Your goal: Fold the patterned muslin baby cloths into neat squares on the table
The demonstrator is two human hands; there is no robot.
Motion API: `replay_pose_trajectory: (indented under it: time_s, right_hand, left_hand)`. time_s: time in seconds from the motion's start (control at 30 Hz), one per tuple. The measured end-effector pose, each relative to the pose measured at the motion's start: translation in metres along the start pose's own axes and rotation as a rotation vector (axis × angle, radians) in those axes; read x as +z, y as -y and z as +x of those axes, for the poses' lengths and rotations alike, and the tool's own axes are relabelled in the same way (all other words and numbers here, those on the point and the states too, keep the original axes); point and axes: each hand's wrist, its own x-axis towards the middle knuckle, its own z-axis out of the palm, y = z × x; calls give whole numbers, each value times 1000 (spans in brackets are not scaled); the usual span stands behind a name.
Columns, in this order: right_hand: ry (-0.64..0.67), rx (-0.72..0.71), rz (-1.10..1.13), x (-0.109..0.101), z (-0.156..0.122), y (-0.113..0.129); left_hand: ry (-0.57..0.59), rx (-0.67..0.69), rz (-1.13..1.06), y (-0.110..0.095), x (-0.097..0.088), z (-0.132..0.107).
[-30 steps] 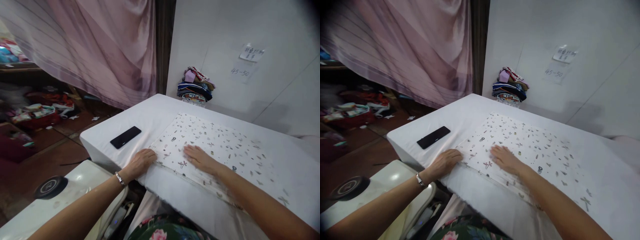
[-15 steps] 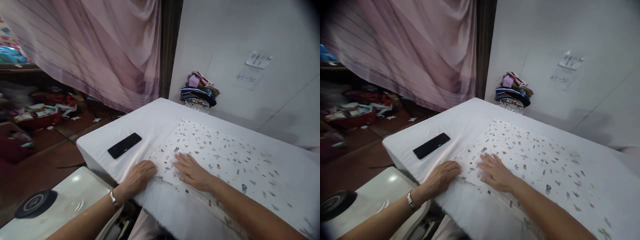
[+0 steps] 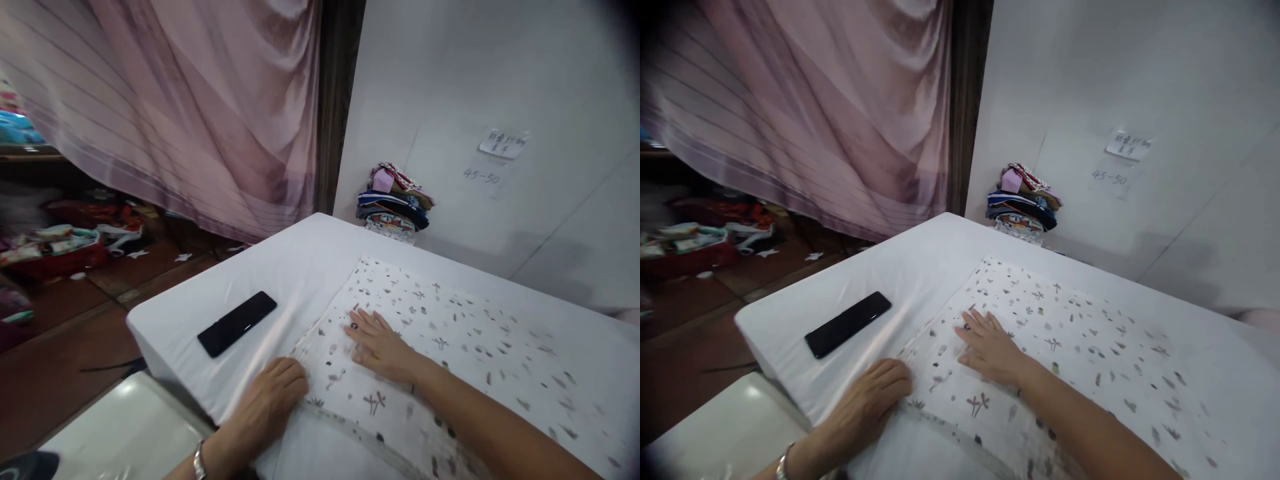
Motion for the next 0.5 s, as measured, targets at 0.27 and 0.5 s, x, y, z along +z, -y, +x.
replay_pose_trajectory:
  time_s: [0.27, 0.5]
  right_hand:
    - [-30, 47, -26, -18, 24, -29]
    - [-31, 228, -43, -30, 52, -68]
  left_hand:
    - [-54, 91, 6, 7, 3, 3]
    - [-104, 187, 102, 17, 6, 7]
